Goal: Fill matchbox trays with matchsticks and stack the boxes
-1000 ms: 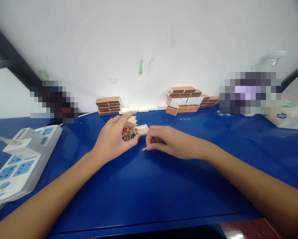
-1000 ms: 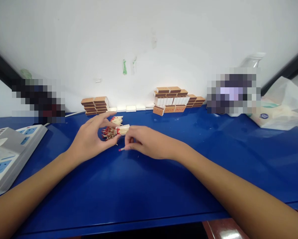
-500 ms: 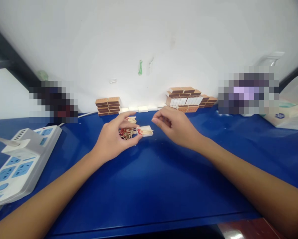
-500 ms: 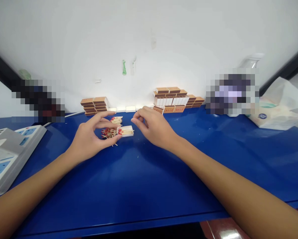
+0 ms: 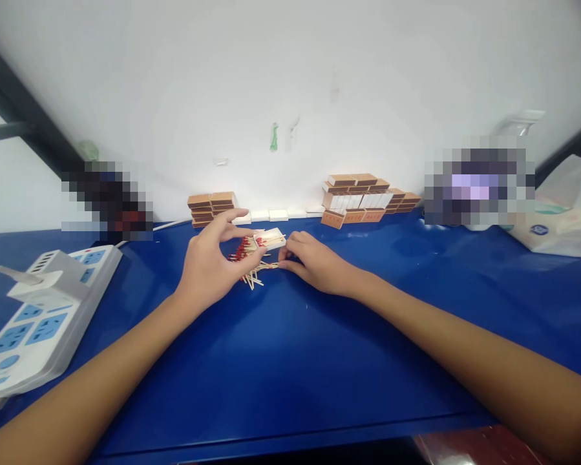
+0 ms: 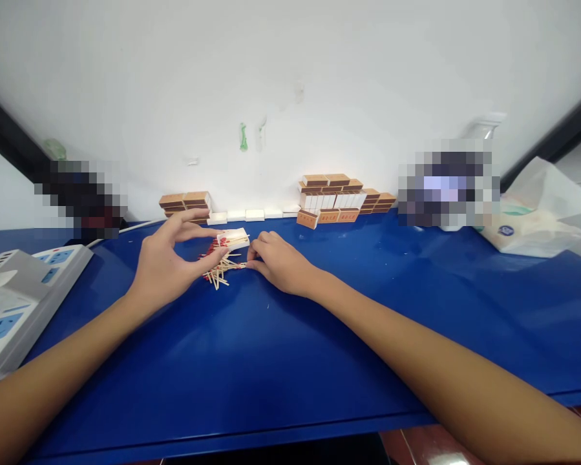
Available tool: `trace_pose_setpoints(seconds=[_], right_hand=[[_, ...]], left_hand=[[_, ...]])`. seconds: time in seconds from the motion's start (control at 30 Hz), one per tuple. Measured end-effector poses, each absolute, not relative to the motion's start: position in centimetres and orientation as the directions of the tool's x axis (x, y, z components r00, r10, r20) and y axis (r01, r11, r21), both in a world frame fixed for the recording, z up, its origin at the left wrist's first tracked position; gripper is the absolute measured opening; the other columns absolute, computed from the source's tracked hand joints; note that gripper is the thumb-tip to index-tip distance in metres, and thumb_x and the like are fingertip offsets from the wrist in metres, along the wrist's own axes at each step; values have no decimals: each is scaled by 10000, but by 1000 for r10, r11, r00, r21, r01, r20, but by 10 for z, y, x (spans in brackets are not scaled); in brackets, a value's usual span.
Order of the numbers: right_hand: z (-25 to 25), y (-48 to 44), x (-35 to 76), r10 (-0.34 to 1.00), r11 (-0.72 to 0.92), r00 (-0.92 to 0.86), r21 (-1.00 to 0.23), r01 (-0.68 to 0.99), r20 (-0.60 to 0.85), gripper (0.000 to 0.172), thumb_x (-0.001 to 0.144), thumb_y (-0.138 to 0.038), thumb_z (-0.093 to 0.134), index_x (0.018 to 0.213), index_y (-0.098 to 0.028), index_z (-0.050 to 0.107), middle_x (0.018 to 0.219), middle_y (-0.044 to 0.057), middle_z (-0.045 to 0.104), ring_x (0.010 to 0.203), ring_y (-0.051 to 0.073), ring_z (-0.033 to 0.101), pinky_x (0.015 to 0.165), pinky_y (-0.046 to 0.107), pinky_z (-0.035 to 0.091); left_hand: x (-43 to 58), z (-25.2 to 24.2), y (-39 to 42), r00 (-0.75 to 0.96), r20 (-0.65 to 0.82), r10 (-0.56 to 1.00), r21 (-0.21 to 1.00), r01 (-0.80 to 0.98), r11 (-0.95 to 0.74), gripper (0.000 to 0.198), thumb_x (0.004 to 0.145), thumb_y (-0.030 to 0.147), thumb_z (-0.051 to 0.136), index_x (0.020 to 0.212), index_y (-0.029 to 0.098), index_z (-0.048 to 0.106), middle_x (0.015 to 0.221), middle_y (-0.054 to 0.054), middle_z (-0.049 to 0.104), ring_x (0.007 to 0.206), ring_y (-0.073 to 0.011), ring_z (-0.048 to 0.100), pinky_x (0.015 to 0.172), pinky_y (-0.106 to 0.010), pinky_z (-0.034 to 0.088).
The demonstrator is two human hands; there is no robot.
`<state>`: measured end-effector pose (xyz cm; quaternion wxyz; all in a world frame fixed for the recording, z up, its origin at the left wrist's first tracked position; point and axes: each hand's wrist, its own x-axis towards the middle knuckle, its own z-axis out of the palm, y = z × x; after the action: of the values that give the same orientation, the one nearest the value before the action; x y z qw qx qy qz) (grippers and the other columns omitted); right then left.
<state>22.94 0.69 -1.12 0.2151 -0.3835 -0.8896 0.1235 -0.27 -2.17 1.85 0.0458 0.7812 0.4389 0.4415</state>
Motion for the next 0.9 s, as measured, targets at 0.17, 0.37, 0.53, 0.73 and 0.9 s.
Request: trace_pose_setpoints(seconds=[0.17,0.37,0.53,0.73,0.9], right_hand=[[-4,0,238,764,635,-614,-401,660,198,138,1028,-268,564,927,-181,600,989,90,597,963,235,537,853,354,435],[3,-5,242,777,610,-610,-422,671,154,112,1017,-256,579,930,-186,585,982,80,614,938,216,556,821,332,432],[-1,-4,240,767,627,-623,-384,678,154,157,1034,-280,561,914,-181,581,984,89,622,937,219,562,831,340,434],[1,-2,249,754,645,-635,-365,671,167,182,1047,-298,516,920,-188,586,999,100,636,930,230,564,825,358,438],[15,3,260,784,620,-557,-392,680,274,171,1037,-302,494,910,-203,550,997,104,626,904,228,562,788,360,435]], left_hand=[[-2,19,-21,236,655,718,436,658,-614,556,843,286,803,1343,241,563,1077,-9,804,1117,-226,741,1076,-421,542],[-1,16,-22,258,642,722,427,661,-617,589,833,286,806,1362,246,550,1083,-14,802,1110,-234,746,1068,-425,554],[0,16,-23,260,637,726,427,664,-613,592,829,278,804,1362,252,549,1083,-17,802,1116,-235,744,1066,-426,559],[-1,15,-20,284,619,732,411,677,-610,596,817,285,811,1354,256,554,1079,-15,802,1131,-245,739,1102,-451,533],[-4,14,-18,311,603,734,399,679,-616,623,803,292,828,1362,263,552,1107,-14,795,1144,-245,732,1102,-443,528]])
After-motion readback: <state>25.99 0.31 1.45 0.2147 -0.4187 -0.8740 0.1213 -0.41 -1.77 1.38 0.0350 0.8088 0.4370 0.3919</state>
